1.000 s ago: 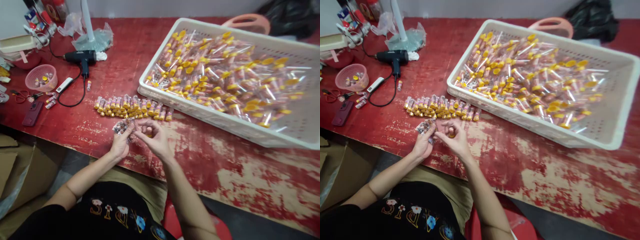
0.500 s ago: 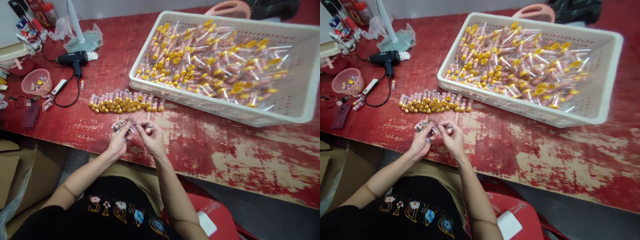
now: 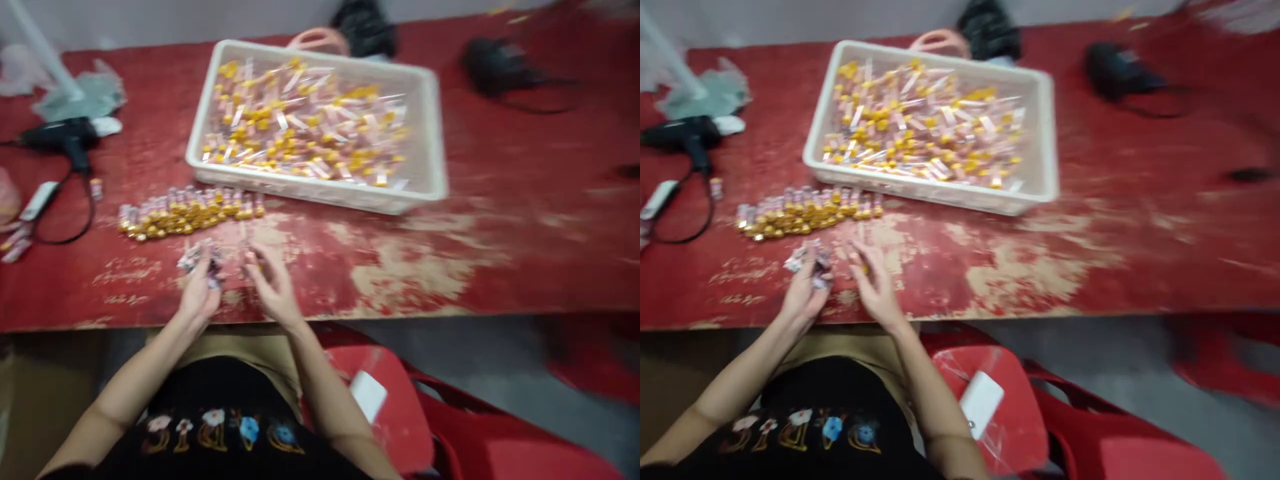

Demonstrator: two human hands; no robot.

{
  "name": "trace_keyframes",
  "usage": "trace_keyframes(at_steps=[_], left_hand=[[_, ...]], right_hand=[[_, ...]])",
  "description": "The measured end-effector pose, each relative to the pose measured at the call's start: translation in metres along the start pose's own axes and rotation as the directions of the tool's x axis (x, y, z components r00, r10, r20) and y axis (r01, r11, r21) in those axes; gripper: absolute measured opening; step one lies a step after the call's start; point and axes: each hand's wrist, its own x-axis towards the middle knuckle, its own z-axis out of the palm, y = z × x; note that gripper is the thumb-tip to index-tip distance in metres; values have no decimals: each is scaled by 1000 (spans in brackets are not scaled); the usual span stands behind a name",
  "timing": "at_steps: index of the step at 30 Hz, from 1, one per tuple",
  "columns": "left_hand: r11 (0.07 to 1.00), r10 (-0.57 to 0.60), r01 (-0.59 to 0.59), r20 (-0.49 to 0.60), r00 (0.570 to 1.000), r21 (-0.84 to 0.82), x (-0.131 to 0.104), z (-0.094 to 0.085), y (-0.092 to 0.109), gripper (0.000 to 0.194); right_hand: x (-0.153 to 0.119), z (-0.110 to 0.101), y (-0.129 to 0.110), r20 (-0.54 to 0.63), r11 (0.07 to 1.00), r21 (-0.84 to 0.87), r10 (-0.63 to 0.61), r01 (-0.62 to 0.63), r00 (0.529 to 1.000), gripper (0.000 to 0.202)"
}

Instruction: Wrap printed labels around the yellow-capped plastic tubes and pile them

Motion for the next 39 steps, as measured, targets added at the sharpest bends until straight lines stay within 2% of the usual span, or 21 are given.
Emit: trace_keyframes(at_steps=[2, 5, 7, 10, 15, 17, 19, 21, 24, 28, 33, 39], left_hand=[[998, 33, -35, -47, 998, -44, -1, 4, -3, 36], [997, 46, -49, -61, 997, -53, -5, 4, -3, 42], [998, 45, -48, -58, 997, -49, -9, 2, -3, 43], [999, 33, -34, -38, 999, -37, -12, -1, -4, 44], [999, 18, -18, -2, 1000, 46, -15, -4, -7, 50], [996, 44, -45, 13, 999, 82, -17, -6, -7, 51], [991, 82, -85, 30, 996, 107, -18, -9, -5, 51], [983, 120, -128, 63, 991, 135, -20, -11, -4, 51], [963, 148, -178, 154, 977, 202, -22, -15, -4, 46], [935, 162, -227, 241, 957, 272, -25, -21, -7, 40], [921, 186, -258, 250, 950, 293, -31, -28, -7, 44], [931, 188, -253, 250, 950, 264, -36, -31, -4, 43]], right_hand=[[-12, -10, 3, -110, 999, 30, -22, 26, 994, 36], [-26, -11, 3, -228, 994, 1, -108, 112, 968, 26], [-29, -8, 1, -223, 979, -72, -200, 188, 954, 24], [-27, -7, -4, -152, 936, -197, -324, 292, 934, 26], [-27, -15, -14, -91, 837, -368, -466, 405, 880, 47], [-31, -20, -19, -4, 856, -335, -419, 394, 908, 51], [-35, -23, -23, 127, 912, -236, -314, 336, 941, 53], [-37, -23, -24, 169, 952, -141, -248, 273, 954, 55], [-36, -15, -22, 60, 964, -98, -240, 245, 969, 54], [-33, 0, -24, -75, 956, -150, -267, 254, 961, 45], [-30, 11, -30, -181, 951, -162, -290, 263, 940, 40], [-30, 19, -33, -213, 949, -184, -293, 257, 932, 36]])
